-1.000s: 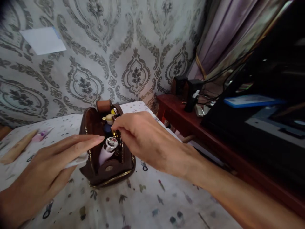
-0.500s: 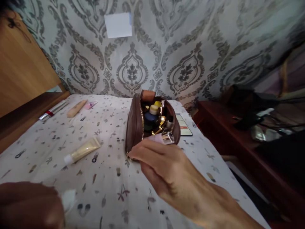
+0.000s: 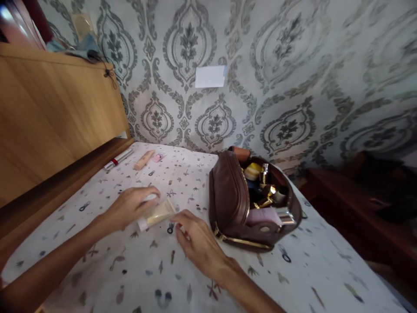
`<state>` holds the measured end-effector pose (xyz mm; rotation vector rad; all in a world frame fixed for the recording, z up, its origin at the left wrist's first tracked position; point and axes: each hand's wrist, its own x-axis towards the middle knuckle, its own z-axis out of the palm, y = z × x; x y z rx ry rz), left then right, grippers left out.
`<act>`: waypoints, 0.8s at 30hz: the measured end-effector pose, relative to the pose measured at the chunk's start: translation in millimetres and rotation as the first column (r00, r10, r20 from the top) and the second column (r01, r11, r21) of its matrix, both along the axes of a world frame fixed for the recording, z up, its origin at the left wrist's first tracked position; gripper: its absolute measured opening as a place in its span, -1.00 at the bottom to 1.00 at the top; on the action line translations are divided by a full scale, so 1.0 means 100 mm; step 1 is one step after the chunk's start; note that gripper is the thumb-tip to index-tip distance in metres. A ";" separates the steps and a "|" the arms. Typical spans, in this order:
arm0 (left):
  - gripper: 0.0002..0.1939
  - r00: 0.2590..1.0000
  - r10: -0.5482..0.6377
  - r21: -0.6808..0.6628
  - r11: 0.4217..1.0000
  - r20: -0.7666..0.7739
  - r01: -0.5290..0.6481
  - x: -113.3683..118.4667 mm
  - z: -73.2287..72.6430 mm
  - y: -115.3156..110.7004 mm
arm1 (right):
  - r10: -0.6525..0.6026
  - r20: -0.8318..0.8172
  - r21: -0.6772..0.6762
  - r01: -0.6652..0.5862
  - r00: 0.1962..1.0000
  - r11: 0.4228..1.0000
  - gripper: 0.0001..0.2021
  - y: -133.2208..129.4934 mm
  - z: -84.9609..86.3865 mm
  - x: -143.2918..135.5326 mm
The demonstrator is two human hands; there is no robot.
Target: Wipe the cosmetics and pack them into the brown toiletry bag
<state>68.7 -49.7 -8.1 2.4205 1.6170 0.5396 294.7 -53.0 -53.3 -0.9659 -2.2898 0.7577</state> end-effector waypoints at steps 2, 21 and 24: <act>-0.68 0.959 0.265 -0.053 0.961 -0.102 -0.271 -0.28 -0.16 0.29 | -0.086 -0.061 -0.040 0.084 0.994 0.996 -0.70 0.10 -0.18 -0.12; -0.49 0.708 0.668 -0.051 0.718 -0.229 -0.694 -0.95 -0.73 1.55 | -0.282 -0.260 -0.079 0.271 0.923 0.959 -0.74 0.24 -0.66 -0.30; -0.44 0.733 0.638 -0.065 0.742 -0.236 -0.667 -1.04 -0.68 1.49 | -0.299 -0.266 -0.094 0.284 0.916 0.954 -0.76 0.24 -0.66 -0.30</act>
